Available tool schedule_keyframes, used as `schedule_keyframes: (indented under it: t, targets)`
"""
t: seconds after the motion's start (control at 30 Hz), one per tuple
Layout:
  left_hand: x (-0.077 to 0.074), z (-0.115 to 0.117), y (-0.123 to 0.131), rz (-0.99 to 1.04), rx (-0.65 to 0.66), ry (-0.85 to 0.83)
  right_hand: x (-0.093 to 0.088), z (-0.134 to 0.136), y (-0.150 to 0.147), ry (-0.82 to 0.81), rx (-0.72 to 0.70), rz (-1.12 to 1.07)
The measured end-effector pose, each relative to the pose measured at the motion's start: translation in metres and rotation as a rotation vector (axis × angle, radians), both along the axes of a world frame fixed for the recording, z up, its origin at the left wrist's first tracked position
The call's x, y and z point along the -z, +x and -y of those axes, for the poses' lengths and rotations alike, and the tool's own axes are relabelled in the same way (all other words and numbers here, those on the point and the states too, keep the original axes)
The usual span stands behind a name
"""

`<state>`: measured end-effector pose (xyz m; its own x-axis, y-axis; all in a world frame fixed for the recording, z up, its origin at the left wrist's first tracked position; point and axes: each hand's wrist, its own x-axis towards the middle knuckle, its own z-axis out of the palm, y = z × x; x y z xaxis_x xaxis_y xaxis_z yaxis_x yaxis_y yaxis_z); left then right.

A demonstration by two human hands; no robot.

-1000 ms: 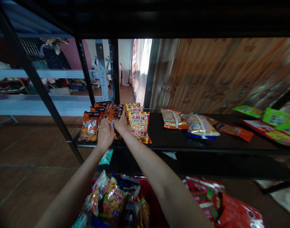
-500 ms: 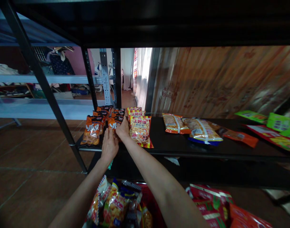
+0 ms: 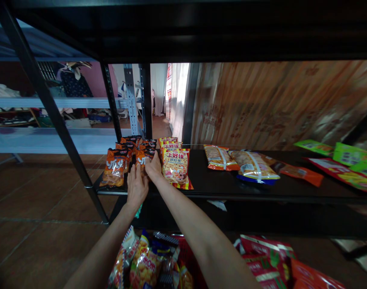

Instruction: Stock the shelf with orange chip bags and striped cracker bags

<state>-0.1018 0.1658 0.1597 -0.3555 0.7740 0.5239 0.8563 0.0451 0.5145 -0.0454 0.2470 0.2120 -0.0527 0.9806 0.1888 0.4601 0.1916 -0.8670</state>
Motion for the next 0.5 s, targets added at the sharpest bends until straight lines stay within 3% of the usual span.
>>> schedule_keyframes:
  t: [0.5]
  targets:
    - [-0.009, -0.006, -0.012, 0.057, -0.016, -0.042, 0.012, -0.018, -0.007, -0.166, 0.073, -0.139]
